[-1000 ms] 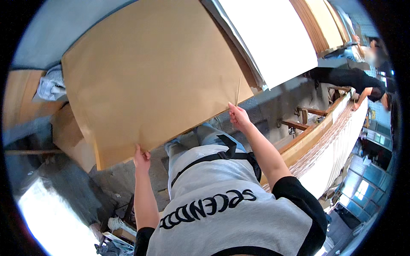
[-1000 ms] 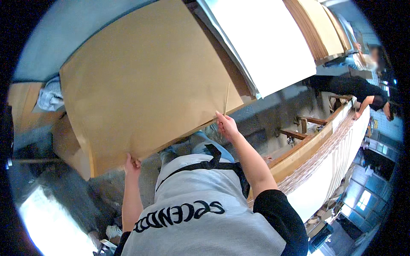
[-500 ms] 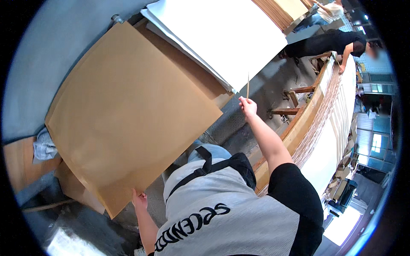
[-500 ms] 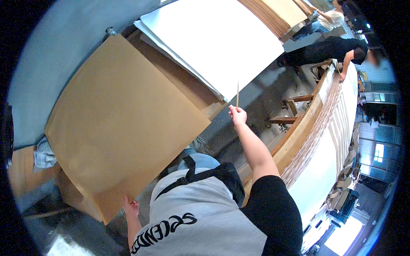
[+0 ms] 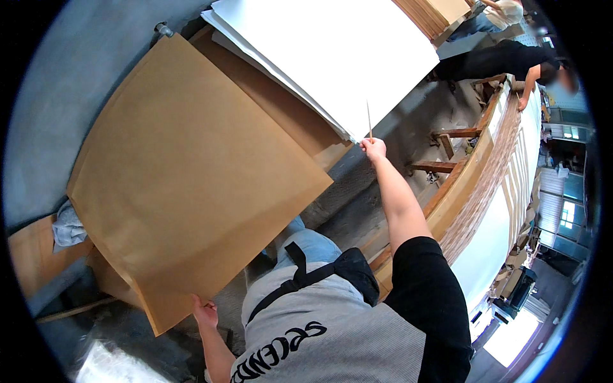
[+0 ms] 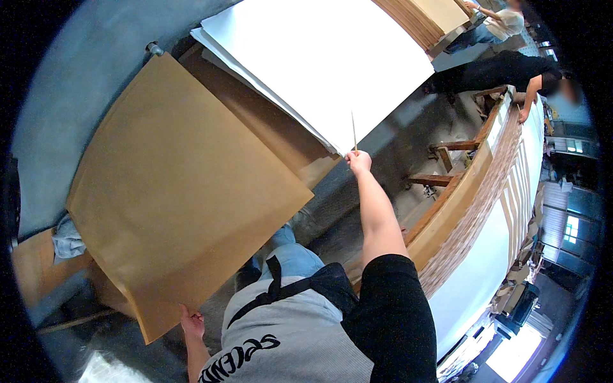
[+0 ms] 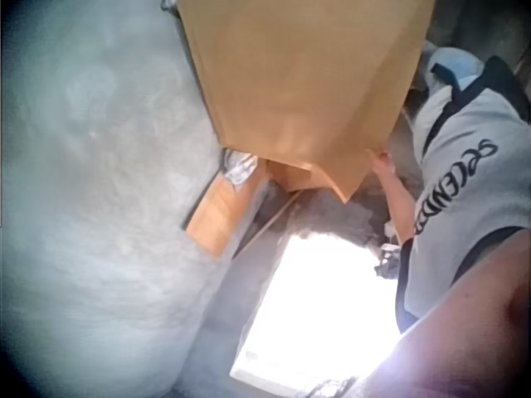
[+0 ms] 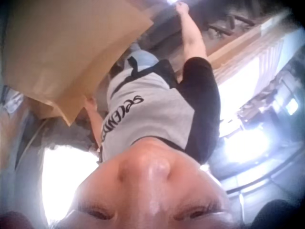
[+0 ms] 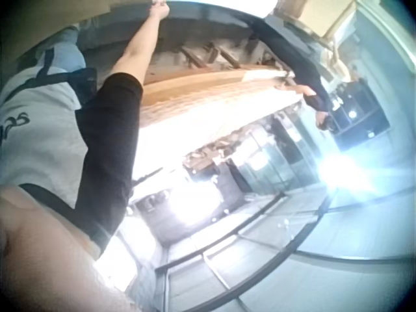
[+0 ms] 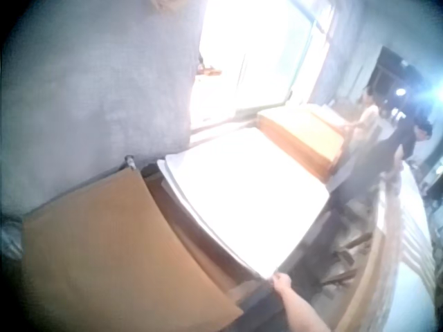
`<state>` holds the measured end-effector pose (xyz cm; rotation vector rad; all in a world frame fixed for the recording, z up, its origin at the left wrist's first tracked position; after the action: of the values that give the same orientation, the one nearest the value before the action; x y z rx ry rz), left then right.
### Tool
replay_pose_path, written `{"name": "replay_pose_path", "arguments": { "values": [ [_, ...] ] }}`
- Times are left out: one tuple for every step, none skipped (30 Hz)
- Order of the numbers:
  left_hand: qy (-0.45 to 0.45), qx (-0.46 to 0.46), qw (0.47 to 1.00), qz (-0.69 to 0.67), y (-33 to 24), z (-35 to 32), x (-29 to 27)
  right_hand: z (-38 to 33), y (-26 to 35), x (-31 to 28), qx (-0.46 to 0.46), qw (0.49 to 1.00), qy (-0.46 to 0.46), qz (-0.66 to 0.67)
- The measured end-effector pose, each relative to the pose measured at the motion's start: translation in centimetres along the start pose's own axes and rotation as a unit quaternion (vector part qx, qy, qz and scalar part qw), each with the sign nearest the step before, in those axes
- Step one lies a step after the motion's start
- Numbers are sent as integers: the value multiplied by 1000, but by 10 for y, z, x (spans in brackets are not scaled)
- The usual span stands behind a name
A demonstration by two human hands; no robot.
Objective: The person repeatedly picks up large white sheets from a stack, flips them over, and places them onto a striped wooden surface. The person also handles brown cardboard sheets, flipping and stacking them in a similar manner. The task involves repetitive handling and stacking of flat materials.
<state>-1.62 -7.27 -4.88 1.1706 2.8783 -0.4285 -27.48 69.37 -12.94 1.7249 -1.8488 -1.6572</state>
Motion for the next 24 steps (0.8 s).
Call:
{"name": "replay_pose_path", "arguments": {
  "values": [
    [-8, 2, 1000, -2, -1, -1, -2, 2, -5, 0, 17, 999, 4, 27],
    [-1, 1, 1000, -1, -2, 2, -3, 3, -11, 2, 35, 998, 9, 55],
    [8, 0, 1000, 0, -1, 5, -2, 4, -10, 1, 39, 998, 18, 48],
    [17, -2, 1000, 1, 0, 8, -3, 5, -9, 1, 43, 998, 28, 42],
    [20, 5, 1000, 7, -1, 10, -5, 4, -9, 1, 47, 998, 37, 35],
    [24, 12, 1000, 12, -2, 9, -3, 4, -5, -4, 43, 999, 17, 15],
    [28, 19, 999, 17, -3, 8, -1, 3, -1, -10, 38, 999, -3, -5],
    [26, 20, 999, 15, -2, 7, -1, 1, 4, -16, 34, 999, -22, -25],
    [24, 21, 999, 13, -3, 1, 5, -1, 20, -28, 10, 994, -65, -84],
    [22, 23, 999, 10, -4, -4, 9, -3, 36, -41, -14, 984, -107, -142],
    [28, 27, 999, 17, -5, -8, 13, 2, 41, -53, -42, 967, -142, -207],
    [32, 33, 999, 19, -5, -14, 17, -5, 77, -61, -160, 915, -189, -318],
    [38, 41, 998, 20, -8, -15, 20, -11, 107, -59, -230, 890, -169, -357],
    [43, 29, 999, 17, -6, -10, 17, -13, 124, -65, -266, 883, -186, -340],
    [46, 17, 999, 9, 0, -1, 9, -22, 161, -60, -311, 878, -144, -336],
    [54, 5, 998, 6, 3, 8, 8, -21, 174, -66, -323, 897, -120, -276],
    [60, 3, 998, -10, 7, 14, 6, -38, 212, -67, -341, 890, -121, -276],
    [70, 0, 997, -19, 8, 21, 8, -38, 223, -73, -375, 861, -142, -313],
    [75, -2, 997, -35, 10, 23, 4, -28, 206, -84, -202, 962, -167, -82],
    [89, 11, 995, -38, 12, 25, 4, -30, 196, -64, -67, 990, -41, 121],
    [99, 24, 994, -45, 13, 22, 5, -48, 217, -42, -49, 963, -10, 264],
    [108, 38, 992, -53, 14, 21, 6, -74, 240, -21, -28, 938, 36, 344],
    [110, 33, 991, -65, 19, 25, 4, -89, 253, -2, -49, 928, 85, 360],
    [104, 32, 990, -86, 23, 28, -1, -122, 280, 18, -78, 925, 106, 356]
  ]
}}
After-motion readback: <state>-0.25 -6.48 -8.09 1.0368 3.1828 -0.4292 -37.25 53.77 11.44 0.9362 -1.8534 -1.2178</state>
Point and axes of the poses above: each hand's wrist, its own z-axis towards the middle knuckle, its own x-axis out of the palm, y = z × x, the point moved 10 cm from there along z, towards the middle knuckle, and after that the axes turned 9 degrees about -x, right-handed, at the moved point
